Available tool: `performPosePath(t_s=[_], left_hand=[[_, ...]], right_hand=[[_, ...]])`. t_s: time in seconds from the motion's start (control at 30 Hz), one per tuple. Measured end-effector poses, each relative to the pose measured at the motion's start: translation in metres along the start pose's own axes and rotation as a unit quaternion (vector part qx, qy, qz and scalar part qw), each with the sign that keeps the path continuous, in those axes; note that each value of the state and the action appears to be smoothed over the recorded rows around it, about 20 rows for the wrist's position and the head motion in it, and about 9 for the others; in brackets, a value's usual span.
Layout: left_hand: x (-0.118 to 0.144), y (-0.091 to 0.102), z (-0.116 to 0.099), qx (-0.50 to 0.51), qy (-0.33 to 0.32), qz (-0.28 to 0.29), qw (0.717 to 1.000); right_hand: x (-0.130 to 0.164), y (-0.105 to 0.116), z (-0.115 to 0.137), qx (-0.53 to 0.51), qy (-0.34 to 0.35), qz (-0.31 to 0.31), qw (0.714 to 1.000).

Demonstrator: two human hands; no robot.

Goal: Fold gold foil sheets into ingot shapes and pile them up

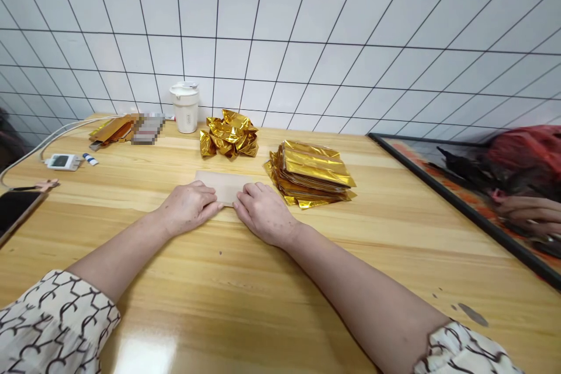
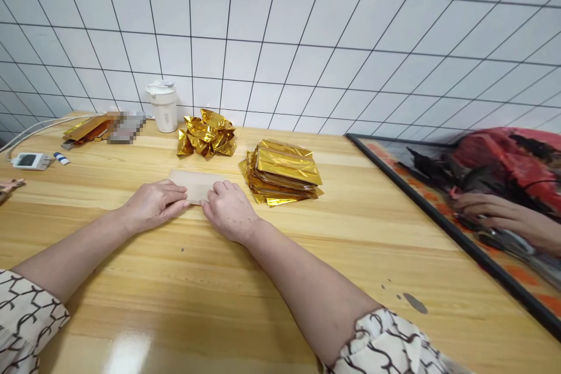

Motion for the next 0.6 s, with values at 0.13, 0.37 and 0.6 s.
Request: performPosePath(t_s=[0.13, 0.37, 0.6], left_hand=[[0.003, 0.004, 0.011, -0.008, 0.009, -0.057, 0.998], [0.008, 0.009, 0.028, -0.028, 0.021, -0.1, 0.994], [0.011, 0.018, 0.028, -0.016, 0.026, -0.15, 0.988]], right_hand=[[0.0, -0.005, -0.008, 0.002, -0.02, -0.002, 1.0], [0.0, -0.008, -0.018, -0.028, -0.065, 0.016, 0.997], [0.001, -0.009, -0.027, -0.075, -0.124, 0.045, 0.988]])
Point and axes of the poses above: each hand's wrist, its own x-axis away from the middle knuckle, its own y-axis out of the back of the hand, z = x × y, the point moved 7 cm from there along -x, towards the middle knuckle, and after that the axes turned 15 degrees about x, right-handed, at the moved point
